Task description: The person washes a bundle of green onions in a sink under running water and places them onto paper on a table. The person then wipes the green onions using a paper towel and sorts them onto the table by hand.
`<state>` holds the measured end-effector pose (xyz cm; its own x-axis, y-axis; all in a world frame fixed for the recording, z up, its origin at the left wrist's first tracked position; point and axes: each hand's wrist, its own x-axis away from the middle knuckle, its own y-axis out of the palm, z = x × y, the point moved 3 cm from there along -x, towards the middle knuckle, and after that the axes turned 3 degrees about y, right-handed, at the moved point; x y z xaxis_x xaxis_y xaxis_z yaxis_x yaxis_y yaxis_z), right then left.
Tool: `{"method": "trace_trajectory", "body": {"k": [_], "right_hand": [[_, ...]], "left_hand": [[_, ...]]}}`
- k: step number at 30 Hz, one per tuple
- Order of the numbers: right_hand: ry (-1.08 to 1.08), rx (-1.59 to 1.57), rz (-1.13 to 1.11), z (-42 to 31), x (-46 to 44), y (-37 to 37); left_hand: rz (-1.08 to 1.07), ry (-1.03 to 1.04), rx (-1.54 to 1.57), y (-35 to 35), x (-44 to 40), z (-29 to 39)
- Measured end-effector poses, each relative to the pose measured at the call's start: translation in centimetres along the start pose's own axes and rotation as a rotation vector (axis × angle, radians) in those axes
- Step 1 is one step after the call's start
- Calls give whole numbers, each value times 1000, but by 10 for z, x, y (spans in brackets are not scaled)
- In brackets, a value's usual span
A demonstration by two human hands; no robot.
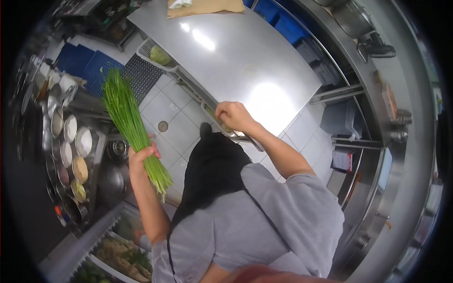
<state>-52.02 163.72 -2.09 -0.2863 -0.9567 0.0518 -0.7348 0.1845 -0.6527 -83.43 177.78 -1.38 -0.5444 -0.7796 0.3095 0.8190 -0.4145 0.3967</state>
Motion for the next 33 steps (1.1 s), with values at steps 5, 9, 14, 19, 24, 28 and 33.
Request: {"method": "trace_trajectory", "body": {"k": [5, 9, 14, 19, 24, 28, 33], "right_hand": [[35, 1, 186, 21, -75, -24], [-23, 47, 297, 24, -170, -37], [-125, 228, 446, 33, -311, -41], [-24, 489, 410, 46, -420, -30], [9, 663, 464, 80, -458, -25], [-15, 663, 448, 73, -428, -22], [-9, 651, 413, 35, -350, -10]], "left_hand": [[-1, -6, 30, -9, -71, 27], [31, -32, 3, -16, -115, 57], [49, 17, 5, -10, -168, 94], [-16, 12, -41, 0, -221, 124], [-94, -46, -127, 2, -295, 146], [-208, -83, -182, 6, -354, 166], [-323, -120, -179, 21, -413, 179]]}}
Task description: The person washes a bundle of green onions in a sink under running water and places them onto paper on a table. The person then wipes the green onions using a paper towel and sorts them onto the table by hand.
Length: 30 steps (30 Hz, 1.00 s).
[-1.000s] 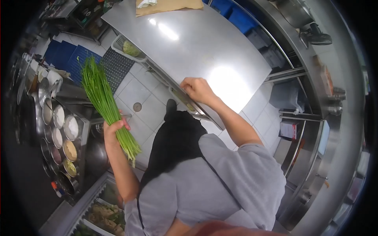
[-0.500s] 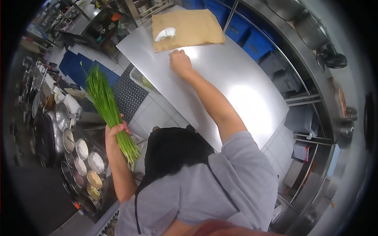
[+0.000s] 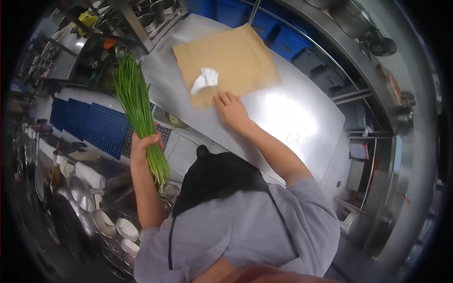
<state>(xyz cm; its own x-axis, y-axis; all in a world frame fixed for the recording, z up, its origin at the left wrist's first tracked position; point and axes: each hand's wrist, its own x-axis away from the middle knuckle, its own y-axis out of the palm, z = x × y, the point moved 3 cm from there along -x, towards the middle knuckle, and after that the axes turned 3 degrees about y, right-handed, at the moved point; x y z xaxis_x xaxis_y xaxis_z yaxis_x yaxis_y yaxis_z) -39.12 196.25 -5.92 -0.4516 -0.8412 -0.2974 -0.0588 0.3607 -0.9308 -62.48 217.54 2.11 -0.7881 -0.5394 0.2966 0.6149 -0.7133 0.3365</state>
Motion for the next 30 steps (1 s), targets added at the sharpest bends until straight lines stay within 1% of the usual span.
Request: {"method": "trace_trajectory", "body": {"k": [4, 7, 10, 13, 16, 19, 22, 23, 25, 26, 28, 29, 30], "right_hand": [[117, 49, -78, -40, 54, -18], [247, -20, -158, -57, 75, -24], [257, -148, -25, -60, 82, -33], [370, -270, 42, -47, 91, -38], [447, -47, 153, -11, 93, -58], [611, 232, 206, 28, 101, -72], [665, -49, 308, 57, 118, -82], [746, -120, 309, 63, 128, -86], [891, -264, 304, 70, 137, -106], [947, -416, 284, 70, 139, -113], [1049, -722, 237, 70, 142, -120], [1036, -840, 242, 71, 143, -116], [1020, -955, 249, 73, 140, -109]], "left_hand": [[-139, -37, -13, 5, -39, 6], [-268, -73, -25, 22, -70, 7], [-332, -142, -55, 54, -90, 7], [-407, -179, -79, 80, -106, -6], [-463, -182, -94, 102, -113, -13], [-513, -169, -140, 126, -115, -17], [-547, -189, -131, 165, -118, -21], [-551, -201, -113, 180, -117, -24], [-535, -246, -182, 211, -114, -35], [-523, -266, -215, 227, -112, -40], [-572, -334, -276, 255, -113, -65], [-595, -373, -308, 266, -111, -81], [-571, -315, -333, 278, -109, -94]]}}
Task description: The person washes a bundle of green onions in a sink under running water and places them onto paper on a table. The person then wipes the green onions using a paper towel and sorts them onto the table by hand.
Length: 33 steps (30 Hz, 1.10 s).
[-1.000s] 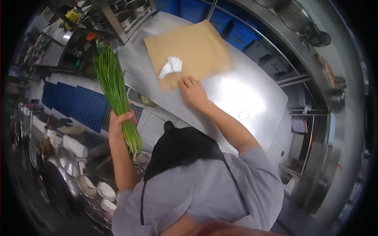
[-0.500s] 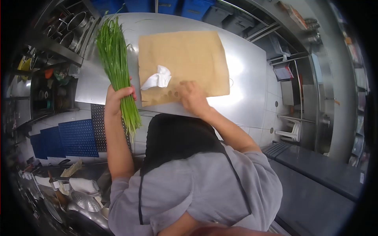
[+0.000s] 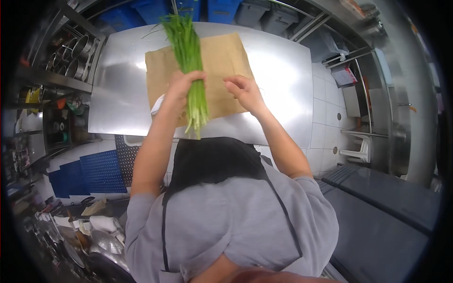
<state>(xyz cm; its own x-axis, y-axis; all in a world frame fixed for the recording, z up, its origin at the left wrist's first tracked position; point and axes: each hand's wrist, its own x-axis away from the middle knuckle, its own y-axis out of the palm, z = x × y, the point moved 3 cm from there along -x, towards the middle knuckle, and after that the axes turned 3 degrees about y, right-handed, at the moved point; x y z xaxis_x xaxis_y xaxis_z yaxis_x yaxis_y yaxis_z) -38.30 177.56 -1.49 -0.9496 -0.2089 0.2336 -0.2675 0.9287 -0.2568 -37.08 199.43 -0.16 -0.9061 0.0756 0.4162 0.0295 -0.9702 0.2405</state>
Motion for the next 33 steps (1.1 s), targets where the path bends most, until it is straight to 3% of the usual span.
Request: {"method": "trace_trajectory", "body": {"k": [1, 5, 7, 10, 13, 16, 20, 26, 29, 33], "right_hand": [[13, -98, -49, 5, -5, 5], [-15, 117, 70, 32, -33, 24], [-38, 244, 89, 40, -42, 28], [-57, 98, 105, 45, -49, 32], [66, 54, 76, 38, -58, 30], [56, 219, 261, -9, -30, 10], [-9, 551, 232, 44, -49, -1], [31, 549, 219, 6, -41, 4], [-47, 468, 166, 30, -64, 22], [18, 489, 9, 12, -38, 42]], "left_hand": [[37, 43, -33, 13, -8, -10], [184, 87, -107, 13, -40, -65], [149, 63, -158, 6, -48, -67], [192, 103, -362, 8, -43, -59], [313, 164, -626, 9, -44, -53], [472, 204, -692, 3, -33, -48], [608, 189, -771, -16, -21, -49], [502, 227, -892, -15, -16, -42], [354, 159, -1029, -10, -21, -31], [262, 86, -1168, -20, -19, -36]]}}
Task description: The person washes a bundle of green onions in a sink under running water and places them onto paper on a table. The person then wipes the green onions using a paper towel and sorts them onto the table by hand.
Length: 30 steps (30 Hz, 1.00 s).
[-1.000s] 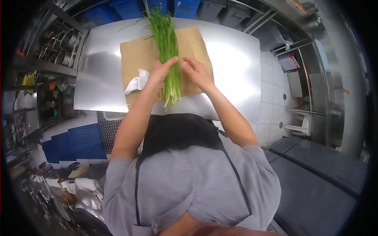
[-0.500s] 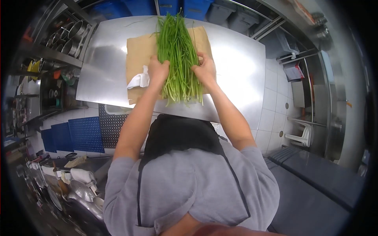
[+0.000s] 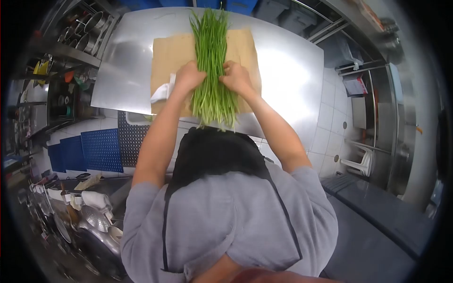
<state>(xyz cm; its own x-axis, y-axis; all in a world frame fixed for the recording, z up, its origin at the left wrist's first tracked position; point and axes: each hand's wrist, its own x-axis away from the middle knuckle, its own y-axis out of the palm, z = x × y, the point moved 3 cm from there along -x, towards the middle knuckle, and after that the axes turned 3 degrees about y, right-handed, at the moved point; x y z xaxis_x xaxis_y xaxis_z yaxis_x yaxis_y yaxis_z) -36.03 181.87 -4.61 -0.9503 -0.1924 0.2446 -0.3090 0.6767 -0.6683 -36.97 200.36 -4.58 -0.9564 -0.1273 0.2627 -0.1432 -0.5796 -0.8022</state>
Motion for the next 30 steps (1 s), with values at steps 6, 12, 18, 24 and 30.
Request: {"method": "trace_trajectory", "body": {"k": [6, 12, 18, 24, 30], "right_hand": [[-48, 217, 265, 5, 3, -23], [-187, 267, 406, 18, 30, -35], [-134, 155, 346, 26, 55, -40], [-131, 19, 355, 13, 54, -36], [-121, 165, 301, 31, 73, -44]], "left_hand": [[264, 51, 17, -17, 16, 2], [333, 360, 73, -81, 44, -49], [62, 339, -177, -68, 80, -76], [432, 176, -92, -77, 50, -95], [513, 430, -271, -68, 23, -79]]}}
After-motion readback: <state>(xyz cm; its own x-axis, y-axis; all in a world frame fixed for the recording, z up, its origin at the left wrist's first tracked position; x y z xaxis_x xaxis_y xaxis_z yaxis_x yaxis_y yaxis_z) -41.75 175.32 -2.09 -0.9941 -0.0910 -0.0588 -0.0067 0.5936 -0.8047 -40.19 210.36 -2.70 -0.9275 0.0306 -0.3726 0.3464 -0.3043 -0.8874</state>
